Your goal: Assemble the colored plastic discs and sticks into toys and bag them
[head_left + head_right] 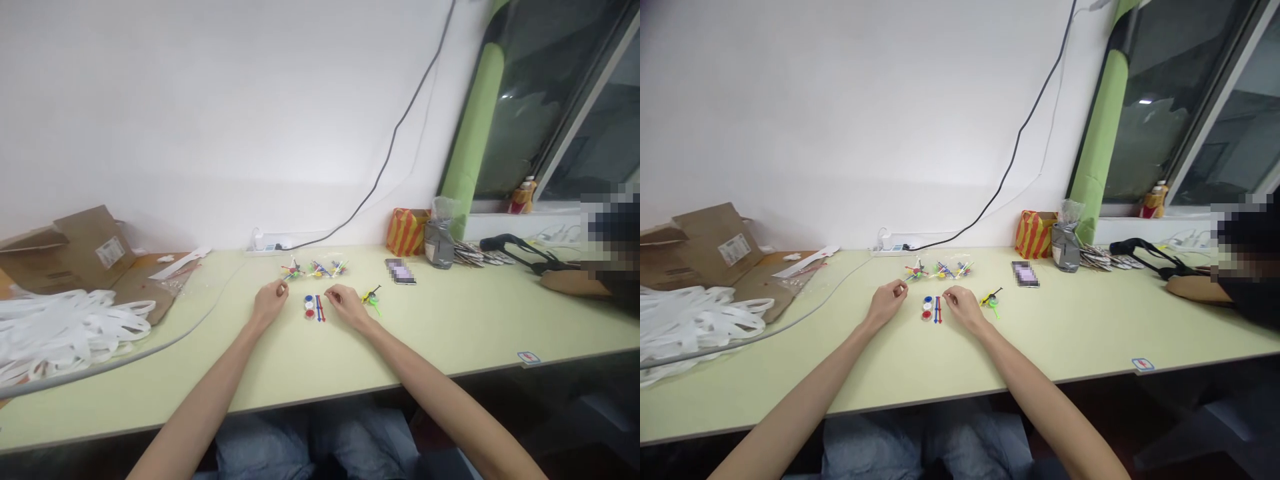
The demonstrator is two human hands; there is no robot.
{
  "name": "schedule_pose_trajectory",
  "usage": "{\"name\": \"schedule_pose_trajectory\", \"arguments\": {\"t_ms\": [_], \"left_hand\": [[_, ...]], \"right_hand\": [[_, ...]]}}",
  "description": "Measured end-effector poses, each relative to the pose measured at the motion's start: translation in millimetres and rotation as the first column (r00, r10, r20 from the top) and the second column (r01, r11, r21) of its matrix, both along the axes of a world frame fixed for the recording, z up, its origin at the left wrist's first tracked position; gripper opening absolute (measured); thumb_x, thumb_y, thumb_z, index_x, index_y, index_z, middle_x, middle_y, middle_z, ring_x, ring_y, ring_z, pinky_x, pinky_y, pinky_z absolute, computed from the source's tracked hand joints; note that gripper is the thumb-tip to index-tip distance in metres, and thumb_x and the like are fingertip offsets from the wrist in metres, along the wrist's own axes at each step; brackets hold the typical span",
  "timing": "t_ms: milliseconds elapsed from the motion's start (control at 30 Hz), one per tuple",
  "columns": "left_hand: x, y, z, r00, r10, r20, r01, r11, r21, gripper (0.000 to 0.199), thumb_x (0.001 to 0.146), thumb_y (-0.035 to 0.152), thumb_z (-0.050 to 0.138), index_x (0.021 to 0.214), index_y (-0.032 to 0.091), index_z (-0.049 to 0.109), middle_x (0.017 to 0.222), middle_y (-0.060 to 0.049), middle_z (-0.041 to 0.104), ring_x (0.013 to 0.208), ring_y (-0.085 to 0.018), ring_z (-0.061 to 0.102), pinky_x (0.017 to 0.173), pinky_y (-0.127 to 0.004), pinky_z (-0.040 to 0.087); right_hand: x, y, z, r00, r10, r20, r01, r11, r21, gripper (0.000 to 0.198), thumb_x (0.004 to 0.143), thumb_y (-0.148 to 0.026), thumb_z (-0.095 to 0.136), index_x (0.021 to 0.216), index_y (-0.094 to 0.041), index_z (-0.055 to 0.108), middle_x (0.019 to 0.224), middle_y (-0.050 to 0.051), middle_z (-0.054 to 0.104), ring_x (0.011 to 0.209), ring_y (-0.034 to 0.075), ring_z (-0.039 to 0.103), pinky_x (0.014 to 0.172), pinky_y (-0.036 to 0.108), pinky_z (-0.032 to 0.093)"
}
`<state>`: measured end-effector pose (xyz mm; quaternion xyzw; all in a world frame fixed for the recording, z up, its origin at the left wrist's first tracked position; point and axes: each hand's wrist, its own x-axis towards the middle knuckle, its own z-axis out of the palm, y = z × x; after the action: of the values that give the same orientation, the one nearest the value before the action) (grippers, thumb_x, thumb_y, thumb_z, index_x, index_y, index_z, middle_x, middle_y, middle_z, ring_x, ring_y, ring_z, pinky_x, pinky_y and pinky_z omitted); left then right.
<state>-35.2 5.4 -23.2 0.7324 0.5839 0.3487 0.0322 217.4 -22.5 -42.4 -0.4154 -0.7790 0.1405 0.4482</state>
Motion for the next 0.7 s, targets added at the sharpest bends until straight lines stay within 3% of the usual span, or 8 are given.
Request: {"name": "schedule_pose_trajectory", "arguments": {"t_ms": [133, 200, 267, 433, 533, 700], "left_hand": [[-1, -8, 0.5, 0.999, -0.019, 0.044, 0.018, 1.000, 0.023, 0.008, 0.085, 0.028, 0.046, 0.084, 0.023, 0.053, 0.073, 0.001, 0.065, 0.069, -0.018, 0.060, 0.065, -0.026, 0.040], [-2, -6, -0.6, 0.995, -0.051, 0.086, 0.047, 0.998, 0.047, 0.003, 0.083, 0.026, 0.047, 0.083, 0.023, 0.048, 0.086, -0.001, 0.070, 0.078, -0.018, 0.063, 0.070, -0.027, 0.042], [-4, -2, -2.3, 0.987, -0.095, 0.131, 0.088, 0.994, 0.060, 0.003, 0.080, 0.021, 0.045, 0.078, 0.023, 0.044, 0.093, -0.002, 0.072, 0.084, -0.019, 0.064, 0.074, -0.027, 0.043], [-7, 9, -5.1, 0.972, -0.061, 0.225, 0.048, 0.997, 0.062, 0.014, 0.074, 0.016, 0.043, 0.062, 0.023, 0.039, 0.083, 0.000, 0.074, 0.066, -0.016, 0.059, 0.067, -0.027, 0.042], [-7, 10, -5.4, 0.974, -0.044, 0.223, 0.026, 0.996, 0.083, 0.014, 0.072, 0.016, 0.045, 0.060, 0.022, 0.039, 0.085, 0.000, 0.075, 0.058, -0.014, 0.055, 0.063, -0.027, 0.040], [-3, 8, -3.2, 0.974, -0.092, 0.206, 0.064, 0.989, 0.136, 0.016, 0.069, 0.013, 0.043, 0.059, 0.022, 0.034, 0.086, 0.000, 0.075, 0.062, -0.014, 0.057, 0.063, -0.027, 0.039]], "right_hand": [[22, -7, 16, 0.995, -0.069, -0.072, 0.077, 0.989, 0.129, 0.019, 0.093, -0.025, 0.052, 0.090, -0.019, 0.070, 0.081, 0.006, 0.066, 0.077, 0.018, 0.058, 0.076, 0.030, 0.045], [46, -5, 25, 0.989, -0.122, -0.089, 0.130, 0.988, 0.089, 0.016, 0.090, -0.023, 0.055, 0.093, -0.020, 0.071, 0.088, 0.006, 0.069, 0.083, 0.019, 0.060, 0.080, 0.031, 0.046], [75, -1, 32, 0.989, -0.150, -0.010, 0.150, 0.988, -0.030, 0.015, 0.085, -0.021, 0.059, 0.093, -0.020, 0.072, 0.096, 0.006, 0.071, 0.088, 0.020, 0.061, 0.080, 0.032, 0.046], [121, 13, 37, 0.964, 0.066, 0.259, 0.000, 0.969, -0.247, 0.014, 0.077, -0.024, 0.070, 0.090, -0.020, 0.076, 0.096, 0.007, 0.073, 0.093, 0.022, 0.062, 0.081, 0.032, 0.046], [121, 26, 35, 0.933, 0.176, 0.316, -0.069, 0.944, -0.322, 0.010, 0.074, -0.025, 0.074, 0.082, -0.019, 0.077, 0.088, 0.006, 0.074, 0.085, 0.021, 0.064, 0.076, 0.028, 0.047], [108, 46, 38, 0.893, 0.193, 0.407, -0.031, 0.927, -0.373, 0.008, 0.073, -0.019, 0.071, 0.080, -0.017, 0.074, 0.082, 0.004, 0.072, 0.076, 0.017, 0.063, 0.067, 0.023, 0.044]]}}
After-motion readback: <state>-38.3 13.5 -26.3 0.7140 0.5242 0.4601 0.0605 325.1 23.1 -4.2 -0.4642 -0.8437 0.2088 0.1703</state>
